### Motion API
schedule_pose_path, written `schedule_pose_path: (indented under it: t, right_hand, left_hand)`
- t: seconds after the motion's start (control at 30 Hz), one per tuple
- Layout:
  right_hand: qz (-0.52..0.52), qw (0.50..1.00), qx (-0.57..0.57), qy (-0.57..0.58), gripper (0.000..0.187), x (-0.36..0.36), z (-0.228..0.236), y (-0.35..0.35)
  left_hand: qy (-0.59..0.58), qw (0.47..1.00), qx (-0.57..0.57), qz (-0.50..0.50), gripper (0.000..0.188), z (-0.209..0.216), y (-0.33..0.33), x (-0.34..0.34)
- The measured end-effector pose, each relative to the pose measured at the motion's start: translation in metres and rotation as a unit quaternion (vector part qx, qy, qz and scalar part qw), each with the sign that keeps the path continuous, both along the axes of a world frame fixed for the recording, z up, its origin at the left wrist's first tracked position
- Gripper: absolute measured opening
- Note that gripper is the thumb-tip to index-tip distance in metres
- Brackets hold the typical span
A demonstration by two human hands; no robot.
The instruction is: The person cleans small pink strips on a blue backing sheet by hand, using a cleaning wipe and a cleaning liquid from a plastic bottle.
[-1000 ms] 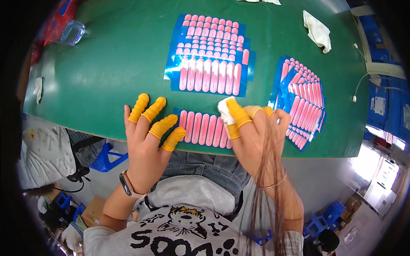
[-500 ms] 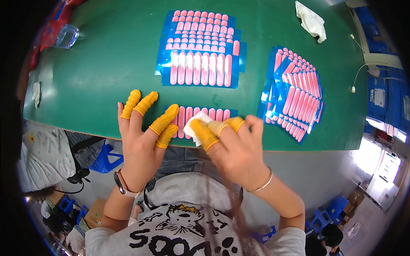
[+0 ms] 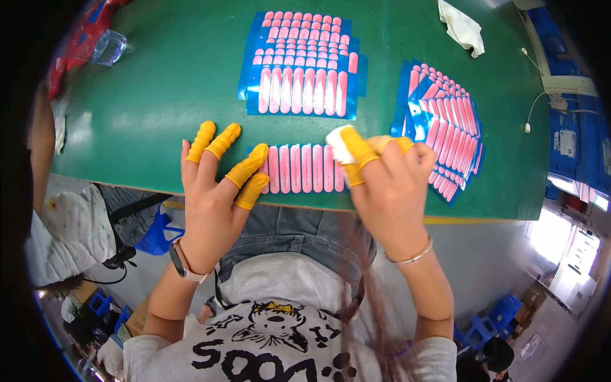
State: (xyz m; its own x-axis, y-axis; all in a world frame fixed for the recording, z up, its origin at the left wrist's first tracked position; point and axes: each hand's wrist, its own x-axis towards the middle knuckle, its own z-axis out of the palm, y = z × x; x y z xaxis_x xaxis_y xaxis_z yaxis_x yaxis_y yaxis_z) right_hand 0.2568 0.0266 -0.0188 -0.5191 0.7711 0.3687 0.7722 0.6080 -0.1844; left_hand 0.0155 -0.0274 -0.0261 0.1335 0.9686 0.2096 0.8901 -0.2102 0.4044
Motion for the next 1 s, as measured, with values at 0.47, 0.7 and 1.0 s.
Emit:
schedule_pose_path:
  t: [0.47,0.7,1.0]
  right_hand:
    - [-0.168,0.647,-0.407,0.623,0.042,-0.017,-0.001,-0.102]
    - [-0.122,0.455,-0.447,0.761,0.036,-0.033,0.008,-0.09]
    - [-0.099,0.423,-0.452,0.779,0.034,-0.023,0.019,-0.087]
  left_hand:
    - [0.055,0.991,0.004,-0.12,0.058,0.006,-0.006,-0.012]
    - [0.07,0.981,0.055,-0.173,0.06,0.004,-0.003,-0.015]
    - [-0.051,0.975,-0.007,-0.215,0.048,0.024,0.001,0.001]
